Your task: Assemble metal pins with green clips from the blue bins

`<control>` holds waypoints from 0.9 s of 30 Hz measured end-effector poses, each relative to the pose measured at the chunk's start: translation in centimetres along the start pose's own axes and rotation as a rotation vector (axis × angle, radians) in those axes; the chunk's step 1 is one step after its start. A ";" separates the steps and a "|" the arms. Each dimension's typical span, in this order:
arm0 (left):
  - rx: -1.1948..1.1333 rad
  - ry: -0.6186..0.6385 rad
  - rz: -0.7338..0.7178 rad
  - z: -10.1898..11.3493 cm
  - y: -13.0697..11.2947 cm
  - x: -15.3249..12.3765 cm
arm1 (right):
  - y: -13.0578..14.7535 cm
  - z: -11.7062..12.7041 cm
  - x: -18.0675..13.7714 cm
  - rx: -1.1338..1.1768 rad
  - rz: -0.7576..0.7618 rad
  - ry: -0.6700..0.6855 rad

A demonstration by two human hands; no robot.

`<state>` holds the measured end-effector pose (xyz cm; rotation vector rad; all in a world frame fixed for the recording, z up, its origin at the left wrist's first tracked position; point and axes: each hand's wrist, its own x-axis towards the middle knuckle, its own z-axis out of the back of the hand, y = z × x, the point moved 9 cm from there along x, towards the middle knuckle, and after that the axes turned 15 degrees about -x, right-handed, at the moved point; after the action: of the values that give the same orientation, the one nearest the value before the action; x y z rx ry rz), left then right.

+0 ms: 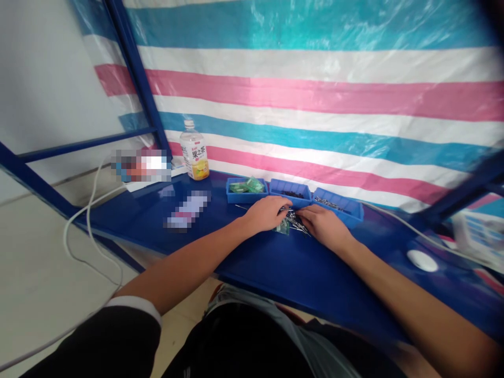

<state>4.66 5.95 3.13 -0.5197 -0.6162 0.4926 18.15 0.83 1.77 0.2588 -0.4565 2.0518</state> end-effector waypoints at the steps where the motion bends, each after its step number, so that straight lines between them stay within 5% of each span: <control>1: -0.004 0.000 0.001 0.0 0.0 0.0 | 0.0 0.0 0.0 0.002 0.000 -0.002; 7: -0.035 -0.005 0.016 0.0 0.0 0.1 | -0.3 0.5 0.1 0.018 -0.019 -0.045; 15: -0.221 -0.015 0.027 0.7 -1.2 0.0 | -1.3 4.2 -1.0 0.280 -0.309 -0.354; 21: -0.402 -0.049 0.030 0.6 -1.9 0.1 | -0.3 5.0 -1.2 0.382 -0.318 -0.393; 27: -0.597 -0.132 0.122 0.8 -0.1 0.2 | -0.2 4.7 -1.2 0.468 -0.300 -0.376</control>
<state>4.34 6.23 3.82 -1.1011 -0.8663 0.4572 18.92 -1.98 5.70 0.9477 -0.1388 1.7891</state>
